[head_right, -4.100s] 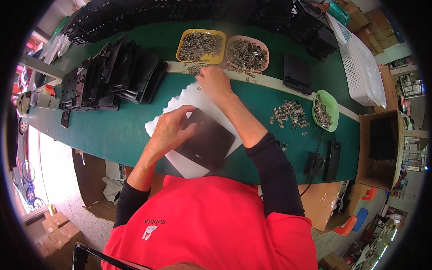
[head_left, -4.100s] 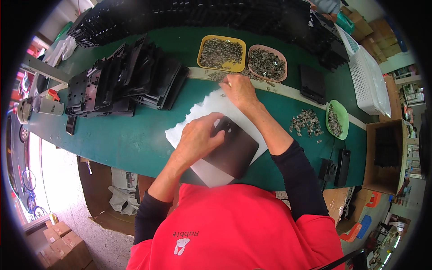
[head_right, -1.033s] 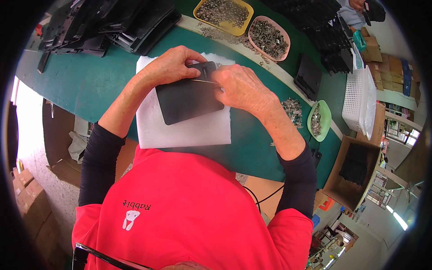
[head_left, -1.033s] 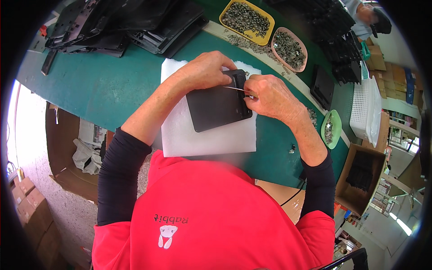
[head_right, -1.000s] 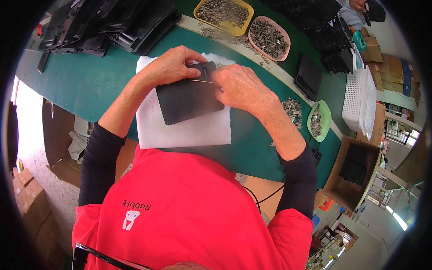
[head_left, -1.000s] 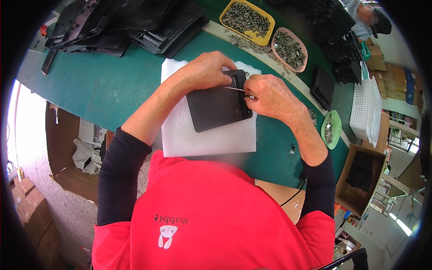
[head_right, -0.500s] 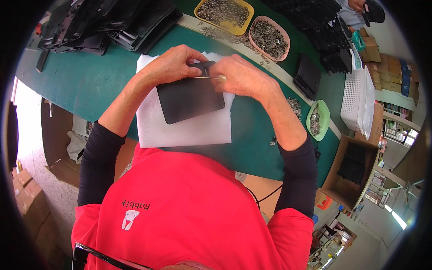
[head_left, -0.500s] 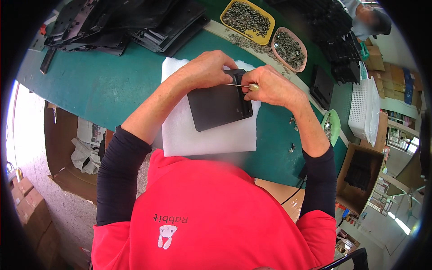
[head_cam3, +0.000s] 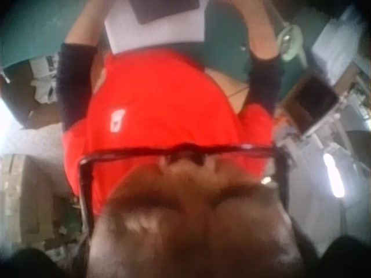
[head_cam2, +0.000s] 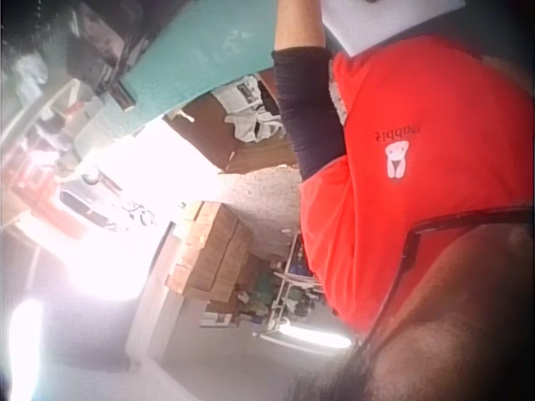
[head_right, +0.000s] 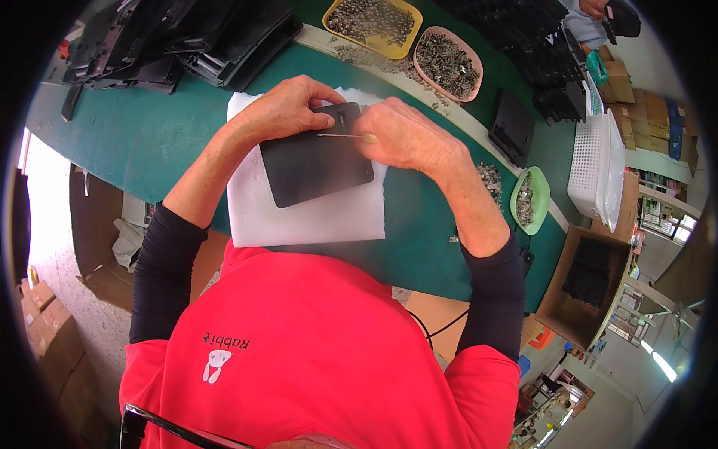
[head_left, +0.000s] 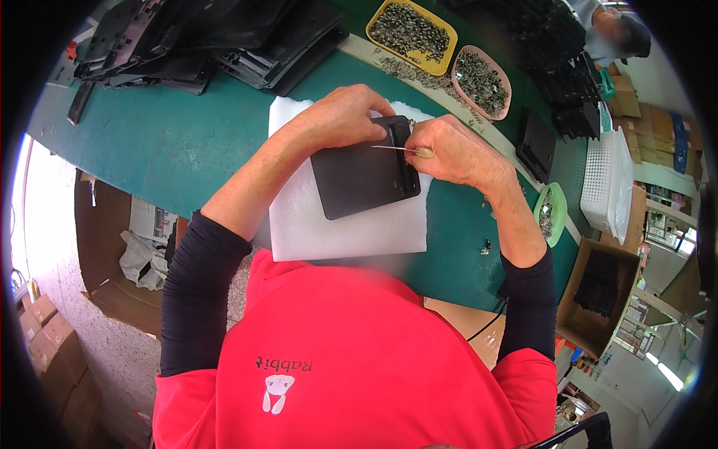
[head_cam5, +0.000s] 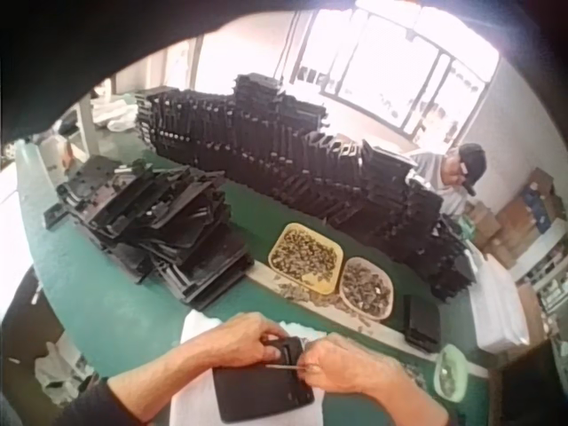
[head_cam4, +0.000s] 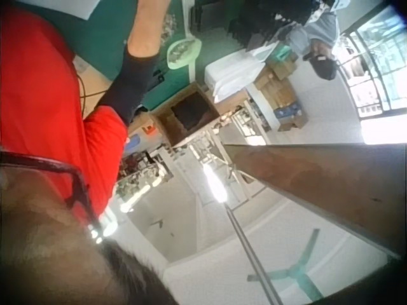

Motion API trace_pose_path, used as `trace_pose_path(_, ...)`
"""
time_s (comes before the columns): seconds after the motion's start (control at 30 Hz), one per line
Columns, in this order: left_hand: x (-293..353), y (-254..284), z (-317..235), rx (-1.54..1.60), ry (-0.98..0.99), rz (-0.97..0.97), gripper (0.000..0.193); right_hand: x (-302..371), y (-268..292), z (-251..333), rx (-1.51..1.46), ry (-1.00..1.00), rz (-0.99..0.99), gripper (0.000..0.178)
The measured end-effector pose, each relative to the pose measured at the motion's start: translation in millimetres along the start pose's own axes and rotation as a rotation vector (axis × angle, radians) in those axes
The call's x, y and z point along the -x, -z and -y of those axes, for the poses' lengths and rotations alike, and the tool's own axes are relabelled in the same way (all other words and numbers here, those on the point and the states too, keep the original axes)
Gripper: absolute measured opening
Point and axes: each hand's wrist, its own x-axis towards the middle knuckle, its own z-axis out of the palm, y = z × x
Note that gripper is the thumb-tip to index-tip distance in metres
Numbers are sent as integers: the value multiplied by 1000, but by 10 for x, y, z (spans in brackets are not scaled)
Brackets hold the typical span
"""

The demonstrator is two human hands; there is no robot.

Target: The person uses a small screwdriver to tighten screws on the back of a black rectangular electronic device. They repeatedly pick up the device, secure fasteners, and place it back on a white foam pad on a green workbench.

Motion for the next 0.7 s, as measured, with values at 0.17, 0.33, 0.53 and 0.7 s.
trace_pose_path(0.17,2,0,1,7,6,-3,42,74,-120,-124,94,224,-177,10)
trace_pose_path(0.33,-17,4,13,-2,2,-4,42,130,-153,-133,59,276,-235,6)
trace_pose_path(0.53,-13,9,6,-9,-7,-8,42,124,-143,-109,76,244,-204,8)
trace_pose_path(0.7,-6,2,22,-13,-26,-12,43,100,-94,-55,-246,5,-119,11)
